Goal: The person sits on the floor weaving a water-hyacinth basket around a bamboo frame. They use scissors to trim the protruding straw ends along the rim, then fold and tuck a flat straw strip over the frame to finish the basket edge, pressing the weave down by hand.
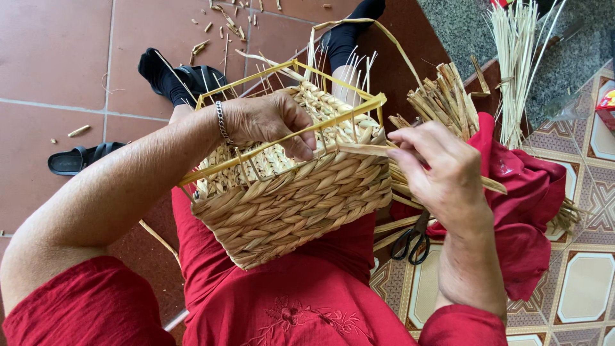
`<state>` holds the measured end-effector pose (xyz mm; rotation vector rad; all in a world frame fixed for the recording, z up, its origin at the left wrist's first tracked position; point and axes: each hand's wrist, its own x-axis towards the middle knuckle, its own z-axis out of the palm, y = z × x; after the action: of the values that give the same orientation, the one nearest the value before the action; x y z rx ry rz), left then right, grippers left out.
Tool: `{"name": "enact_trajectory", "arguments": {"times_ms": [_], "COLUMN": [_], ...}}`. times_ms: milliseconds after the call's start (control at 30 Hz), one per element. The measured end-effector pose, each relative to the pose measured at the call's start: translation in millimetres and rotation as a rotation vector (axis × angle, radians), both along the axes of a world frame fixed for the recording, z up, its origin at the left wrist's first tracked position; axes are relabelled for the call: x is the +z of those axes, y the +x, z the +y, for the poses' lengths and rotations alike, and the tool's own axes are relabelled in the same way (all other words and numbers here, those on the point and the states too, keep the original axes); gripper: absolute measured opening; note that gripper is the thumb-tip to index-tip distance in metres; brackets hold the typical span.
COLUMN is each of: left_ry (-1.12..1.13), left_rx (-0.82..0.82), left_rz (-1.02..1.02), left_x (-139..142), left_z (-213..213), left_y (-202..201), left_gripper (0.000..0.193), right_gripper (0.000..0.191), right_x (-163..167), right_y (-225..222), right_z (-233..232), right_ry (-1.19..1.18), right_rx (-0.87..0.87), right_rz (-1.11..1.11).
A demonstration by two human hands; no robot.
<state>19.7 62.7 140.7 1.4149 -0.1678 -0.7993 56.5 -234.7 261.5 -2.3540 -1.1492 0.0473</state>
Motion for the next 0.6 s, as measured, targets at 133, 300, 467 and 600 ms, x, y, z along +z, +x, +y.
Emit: {"name": "enact_trajectory", "arguments": {"times_ms": [133,300,467,600], "left_ry": [-0.063,-0.094,-0.149,-0.253], "left_rx": [0.013,0.003,-0.027,-0.135], "left_rz": [0.071,0.1,0.136,0.16], "left_x": [0,1,2,5], "left_z": [-1,-4,-8,-7], "left_y": [0,4,4,3], "left_gripper": [0.023,0.035,0.029,0.021], "right_gripper": [0.038,0.045,0.043,0.042], "right_x": [-4,-25,-37,-44], "right_y": [-8,-31,-42,-47], "right_z": [-1,16,23,24], "right_ry": [-0.047,-0.007,0.021,0.051], "right_rx": [0.102,0.182,0.133,0.133], "right_rz": [-0.17,-0.245,-0.194,-0.187]}}
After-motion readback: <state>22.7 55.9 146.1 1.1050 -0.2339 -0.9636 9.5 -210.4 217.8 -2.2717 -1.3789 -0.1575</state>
